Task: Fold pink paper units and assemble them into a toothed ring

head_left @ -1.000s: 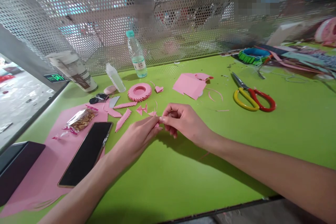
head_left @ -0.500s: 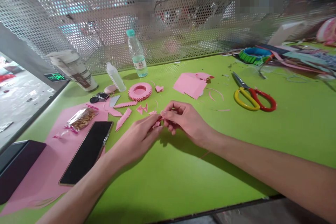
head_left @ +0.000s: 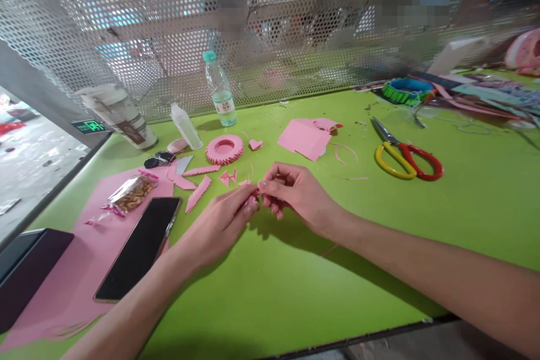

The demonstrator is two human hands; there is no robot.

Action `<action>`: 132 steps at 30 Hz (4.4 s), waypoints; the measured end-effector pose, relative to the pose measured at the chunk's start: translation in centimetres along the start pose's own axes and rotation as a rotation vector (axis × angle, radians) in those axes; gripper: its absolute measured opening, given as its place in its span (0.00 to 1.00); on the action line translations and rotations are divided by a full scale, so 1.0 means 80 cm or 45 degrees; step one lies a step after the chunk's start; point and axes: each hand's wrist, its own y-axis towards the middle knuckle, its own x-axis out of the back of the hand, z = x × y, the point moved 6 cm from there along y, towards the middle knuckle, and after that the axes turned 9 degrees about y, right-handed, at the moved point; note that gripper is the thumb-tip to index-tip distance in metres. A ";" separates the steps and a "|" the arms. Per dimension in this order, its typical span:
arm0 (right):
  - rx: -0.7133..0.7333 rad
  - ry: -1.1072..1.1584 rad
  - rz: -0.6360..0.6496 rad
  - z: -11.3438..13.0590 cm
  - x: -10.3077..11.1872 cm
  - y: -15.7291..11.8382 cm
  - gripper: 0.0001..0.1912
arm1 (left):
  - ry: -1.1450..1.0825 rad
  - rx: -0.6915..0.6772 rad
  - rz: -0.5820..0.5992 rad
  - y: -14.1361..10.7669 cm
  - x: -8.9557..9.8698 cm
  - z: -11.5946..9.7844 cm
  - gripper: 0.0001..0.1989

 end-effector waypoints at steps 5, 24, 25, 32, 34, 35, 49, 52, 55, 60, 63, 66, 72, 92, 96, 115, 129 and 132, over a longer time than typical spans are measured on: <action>0.028 -0.040 -0.006 0.003 -0.001 -0.003 0.20 | -0.067 0.019 -0.007 -0.001 0.001 0.005 0.16; 0.137 -0.060 0.052 0.010 -0.005 -0.007 0.19 | -0.160 -0.022 0.028 -0.003 -0.001 -0.001 0.15; 0.135 -0.061 0.051 0.010 -0.005 -0.007 0.19 | -0.144 -0.024 0.027 -0.003 -0.001 -0.001 0.14; 0.084 -0.032 0.034 0.010 -0.006 -0.006 0.18 | -0.079 -0.062 -0.017 -0.001 0.001 -0.002 0.13; 0.061 -0.023 0.030 0.009 -0.006 -0.005 0.18 | -0.047 -0.059 -0.029 -0.001 0.002 -0.001 0.13; 0.049 -0.013 0.030 0.008 -0.006 -0.005 0.18 | -0.031 -0.050 -0.030 0.000 0.002 -0.001 0.13; -0.016 0.129 0.064 0.000 -0.008 -0.002 0.18 | 0.097 0.088 -0.014 -0.002 0.002 0.006 0.14; -0.034 0.126 0.065 -0.001 -0.008 -0.002 0.19 | 0.036 0.063 0.009 -0.002 0.001 0.004 0.13; -0.044 0.108 0.075 -0.002 -0.006 0.000 0.19 | -0.042 0.044 0.028 -0.002 0.000 0.003 0.13; 0.028 -0.009 0.100 0.004 -0.008 -0.002 0.14 | -0.266 0.107 0.031 -0.003 -0.005 0.009 0.16; 0.093 -0.110 0.104 0.013 -0.012 -0.007 0.06 | -0.472 0.185 -0.007 -0.006 -0.004 0.013 0.16; 0.154 -0.197 0.116 0.021 -0.017 -0.011 0.03 | -0.562 0.246 -0.005 -0.009 -0.001 0.012 0.14; 0.301 -0.401 0.117 0.029 -0.021 -0.017 0.04 | -0.610 0.213 0.019 -0.009 0.005 0.002 0.12; 0.628 -0.774 0.084 0.048 -0.021 -0.023 0.05 | -1.015 0.241 0.127 -0.013 -0.008 0.006 0.14; 0.602 -0.739 0.093 0.046 -0.022 -0.022 0.05 | -1.016 0.243 0.142 -0.013 -0.007 0.006 0.14; 0.406 -0.761 0.196 0.040 -0.028 -0.017 0.08 | -0.841 0.201 0.240 -0.010 -0.005 0.004 0.15; 0.327 -0.692 0.182 0.037 -0.027 -0.014 0.09 | -0.770 0.186 0.222 -0.009 -0.003 0.005 0.15; 0.405 -0.711 0.186 0.039 -0.025 -0.014 0.10 | -0.821 0.194 0.221 -0.010 -0.005 0.009 0.14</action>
